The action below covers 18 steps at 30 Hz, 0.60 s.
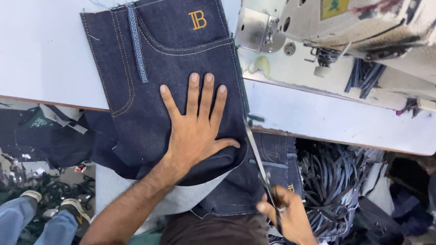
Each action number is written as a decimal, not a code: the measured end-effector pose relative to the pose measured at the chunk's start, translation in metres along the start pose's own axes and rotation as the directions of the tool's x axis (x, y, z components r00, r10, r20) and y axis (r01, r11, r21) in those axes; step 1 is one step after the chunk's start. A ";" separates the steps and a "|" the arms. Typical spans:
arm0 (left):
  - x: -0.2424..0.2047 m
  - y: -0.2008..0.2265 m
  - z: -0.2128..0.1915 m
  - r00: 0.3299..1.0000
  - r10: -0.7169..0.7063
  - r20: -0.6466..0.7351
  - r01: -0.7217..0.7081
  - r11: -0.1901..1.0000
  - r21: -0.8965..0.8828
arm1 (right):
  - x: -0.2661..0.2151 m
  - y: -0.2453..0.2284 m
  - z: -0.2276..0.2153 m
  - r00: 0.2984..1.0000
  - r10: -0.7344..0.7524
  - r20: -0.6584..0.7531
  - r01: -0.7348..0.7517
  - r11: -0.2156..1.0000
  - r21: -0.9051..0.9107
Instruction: The person uses a pair of large shears to trim the edges of dark denim fabric pieces on a white worktable. They repeatedly cut along the seams, flip the fabric, and move the pieces around the workspace next to a sewing machine.
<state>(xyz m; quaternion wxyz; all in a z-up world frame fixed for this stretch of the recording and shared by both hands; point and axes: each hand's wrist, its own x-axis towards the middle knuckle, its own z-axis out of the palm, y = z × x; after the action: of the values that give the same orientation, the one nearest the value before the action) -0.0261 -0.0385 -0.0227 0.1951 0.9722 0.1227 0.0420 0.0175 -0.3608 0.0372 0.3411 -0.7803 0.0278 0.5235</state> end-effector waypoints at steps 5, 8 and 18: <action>0.003 0.004 -0.001 1.000 0.025 0.003 -0.025 1.000 0.014 | 0.025 -0.077 0.035 0.971 -0.089 -0.220 0.030 0.966 -0.258; 0.002 0.004 0.000 1.000 -0.006 0.027 0.005 1.000 0.021 | 0.034 -0.076 0.049 0.940 -0.149 -0.308 0.043 0.945 -0.325; 0.001 0.002 0.002 1.000 0.012 -0.022 -0.012 1.000 0.026 | 0.039 -0.050 0.057 0.965 -0.052 -0.256 0.063 0.997 0.033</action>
<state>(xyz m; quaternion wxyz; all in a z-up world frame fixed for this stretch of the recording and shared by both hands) -0.0249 -0.0408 -0.0236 0.1807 0.9749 0.1195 0.0522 0.0097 -0.2780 0.0175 0.3657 -0.8344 0.0596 0.4081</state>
